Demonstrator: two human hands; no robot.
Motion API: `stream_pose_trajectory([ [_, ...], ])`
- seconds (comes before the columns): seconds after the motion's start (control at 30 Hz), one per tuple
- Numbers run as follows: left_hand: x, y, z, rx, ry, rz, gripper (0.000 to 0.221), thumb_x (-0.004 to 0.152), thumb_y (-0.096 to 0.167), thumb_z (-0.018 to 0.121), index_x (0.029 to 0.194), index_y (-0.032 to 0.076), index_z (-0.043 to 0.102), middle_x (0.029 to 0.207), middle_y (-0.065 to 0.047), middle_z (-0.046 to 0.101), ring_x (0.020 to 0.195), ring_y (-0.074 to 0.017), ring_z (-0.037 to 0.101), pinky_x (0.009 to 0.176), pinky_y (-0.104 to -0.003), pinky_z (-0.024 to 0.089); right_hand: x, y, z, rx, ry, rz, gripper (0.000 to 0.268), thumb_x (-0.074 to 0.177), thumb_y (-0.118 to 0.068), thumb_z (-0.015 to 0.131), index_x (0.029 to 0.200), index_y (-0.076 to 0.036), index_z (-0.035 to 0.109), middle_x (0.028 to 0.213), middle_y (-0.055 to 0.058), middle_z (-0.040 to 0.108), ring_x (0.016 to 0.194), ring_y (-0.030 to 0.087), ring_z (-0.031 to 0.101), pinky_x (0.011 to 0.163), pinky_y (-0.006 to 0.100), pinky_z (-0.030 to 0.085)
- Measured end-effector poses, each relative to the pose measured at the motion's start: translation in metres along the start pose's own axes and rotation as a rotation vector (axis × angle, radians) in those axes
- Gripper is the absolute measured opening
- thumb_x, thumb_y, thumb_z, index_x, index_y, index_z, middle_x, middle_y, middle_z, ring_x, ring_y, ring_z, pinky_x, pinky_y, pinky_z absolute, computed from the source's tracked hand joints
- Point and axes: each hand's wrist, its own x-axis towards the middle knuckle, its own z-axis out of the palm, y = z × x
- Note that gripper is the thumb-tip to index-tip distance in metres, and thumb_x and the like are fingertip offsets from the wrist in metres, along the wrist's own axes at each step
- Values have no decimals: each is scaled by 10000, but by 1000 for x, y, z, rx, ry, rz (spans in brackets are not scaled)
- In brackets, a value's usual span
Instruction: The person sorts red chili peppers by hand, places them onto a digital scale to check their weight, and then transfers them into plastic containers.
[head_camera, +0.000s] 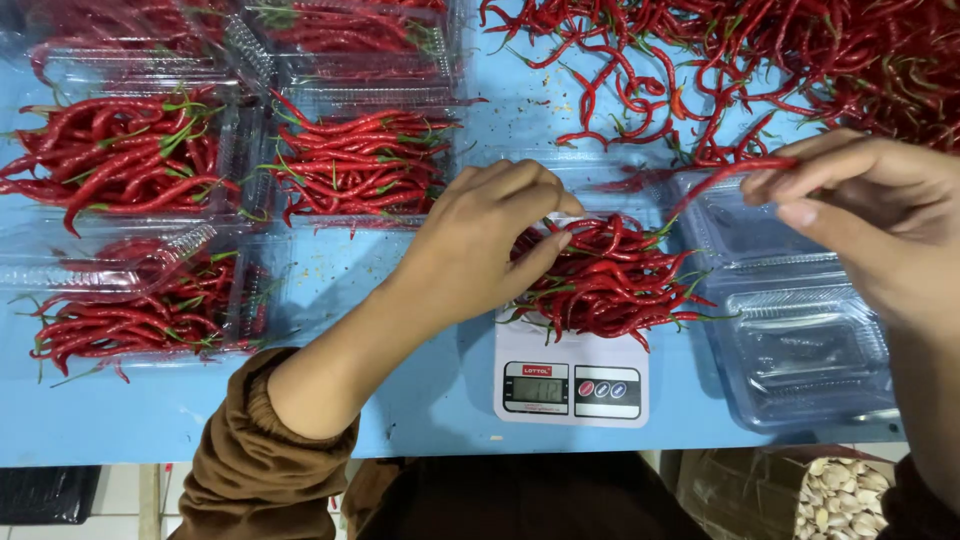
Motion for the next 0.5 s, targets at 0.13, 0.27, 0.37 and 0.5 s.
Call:
stream_pose_trajectory([
  [0.13, 1, 5, -3, -22, 31, -4, 157, 995, 158, 642, 1141, 101, 642, 1058, -54, 646, 976, -284, 651, 899, -427, 472, 0, -16, 15, -46, -34, 95, 164, 1016, 99, 581, 1173, 65, 613, 1188, 221, 699, 1173, 271, 703, 1093, 323, 550],
  [0.27, 1, 9, -6, -60, 38, -28, 213, 1053, 199, 549, 1228, 87, 598, 1054, -76, 674, 988, -303, 653, 895, -440, 459, -4, -21, 28, -204, -99, 52, 179, 980, 43, 641, 1151, 28, 694, 1153, 156, 746, 1093, 204, 716, 1055, 301, 545],
  [0.37, 1, 10, -6, -65, 30, -30, 214, 1061, 189, 527, 1237, 90, 596, 1057, -64, 686, 999, -298, 659, 898, -442, 458, -9, -19, 35, -277, -117, 35, 168, 974, -11, 652, 1128, -4, 719, 1133, 123, 761, 1073, 182, 721, 1040, 293, 538],
  [0.5, 1, 10, -4, -50, 35, -32, 203, 1049, 178, 544, 1222, 91, 607, 1056, -51, 688, 1008, -290, 666, 912, -442, 463, -16, -13, 40, -381, -104, -34, 163, 971, -48, 676, 1119, -54, 744, 1131, 81, 765, 1058, 176, 688, 1032, 313, 507],
])
